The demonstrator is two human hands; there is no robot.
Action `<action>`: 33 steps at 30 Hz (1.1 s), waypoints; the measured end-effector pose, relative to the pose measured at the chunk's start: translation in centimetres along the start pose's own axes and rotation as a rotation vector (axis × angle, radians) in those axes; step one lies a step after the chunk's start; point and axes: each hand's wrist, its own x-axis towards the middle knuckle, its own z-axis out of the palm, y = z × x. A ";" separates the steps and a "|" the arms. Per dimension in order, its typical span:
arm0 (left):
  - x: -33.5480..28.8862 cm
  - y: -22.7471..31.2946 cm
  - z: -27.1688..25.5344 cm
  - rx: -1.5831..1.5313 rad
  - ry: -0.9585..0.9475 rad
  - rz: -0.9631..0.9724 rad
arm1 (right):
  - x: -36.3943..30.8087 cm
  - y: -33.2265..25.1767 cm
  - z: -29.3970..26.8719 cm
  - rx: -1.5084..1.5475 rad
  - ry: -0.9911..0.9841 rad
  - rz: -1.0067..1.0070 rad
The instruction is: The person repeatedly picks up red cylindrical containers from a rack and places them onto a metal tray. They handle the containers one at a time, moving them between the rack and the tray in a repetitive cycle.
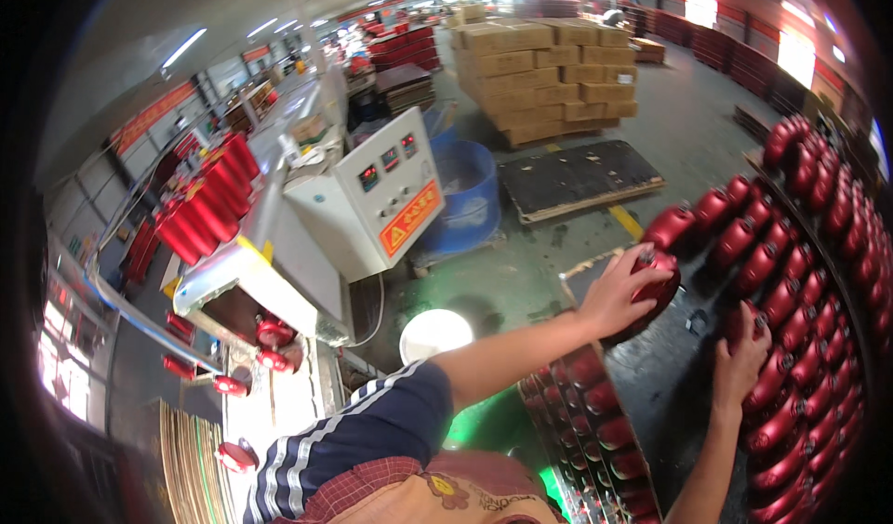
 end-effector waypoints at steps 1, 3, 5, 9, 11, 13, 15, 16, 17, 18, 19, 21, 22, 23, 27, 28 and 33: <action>-2.2 0.0 -2.7 -0.025 0.007 -0.051 | -0.2 0.2 0.0 0.002 0.011 -0.016; -7.0 -0.4 -8.7 -0.259 0.042 -0.140 | -0.7 0.4 -0.6 0.059 0.035 -0.172; -12.0 -1.3 -15.2 -0.288 0.114 -0.199 | -1.6 -0.1 -2.1 0.089 0.003 -0.176; -22.1 -3.7 -27.0 -0.425 0.278 -0.441 | -5.0 -4.7 -6.2 0.180 0.128 -0.132; -25.7 -5.4 -31.9 -0.555 0.372 -0.594 | -6.9 -9.7 -7.1 0.537 0.174 0.023; -28.2 -6.7 -35.1 -0.746 0.594 -0.688 | -8.3 -16.1 -6.2 0.742 0.100 0.094; -29.1 -8.9 -37.7 -1.016 0.657 -0.716 | -9.3 -23.1 -3.5 1.384 -0.092 0.206; -29.3 -10.0 -38.2 -1.175 0.683 -0.639 | -9.9 -26.5 -1.7 1.562 -0.119 0.291; -29.4 -11.2 -38.6 -1.217 0.717 -0.665 | -10.4 -29.7 0.2 1.744 -0.245 0.357; -29.3 -12.5 -38.6 -1.311 0.708 -0.635 | -11.0 -32.7 2.3 1.849 -0.305 0.405; -28.9 -14.3 -38.4 -1.423 0.678 -0.582 | -11.3 -35.5 4.7 1.944 -0.369 0.559; -28.9 -17.6 -38.1 -1.518 0.783 -0.744 | -12.2 -40.7 10.0 2.167 -0.650 0.746; -28.3 -19.8 -37.7 -1.641 0.817 -0.789 | -12.3 -42.9 12.9 2.320 -0.874 0.836; -27.9 -21.8 -37.6 -1.776 0.881 -0.871 | -12.5 -45.0 15.7 2.416 -1.082 0.940; -27.0 -28.0 -36.8 -2.185 0.619 -0.730 | -13.5 -51.0 26.2 2.365 -1.331 1.413; -26.7 -29.2 -36.6 -2.225 0.653 -0.714 | -13.5 -51.9 28.6 2.318 -1.351 1.541; -26.3 -33.6 -36.2 -2.342 0.734 -0.653 | -15.2 -54.8 37.9 2.435 -1.543 1.639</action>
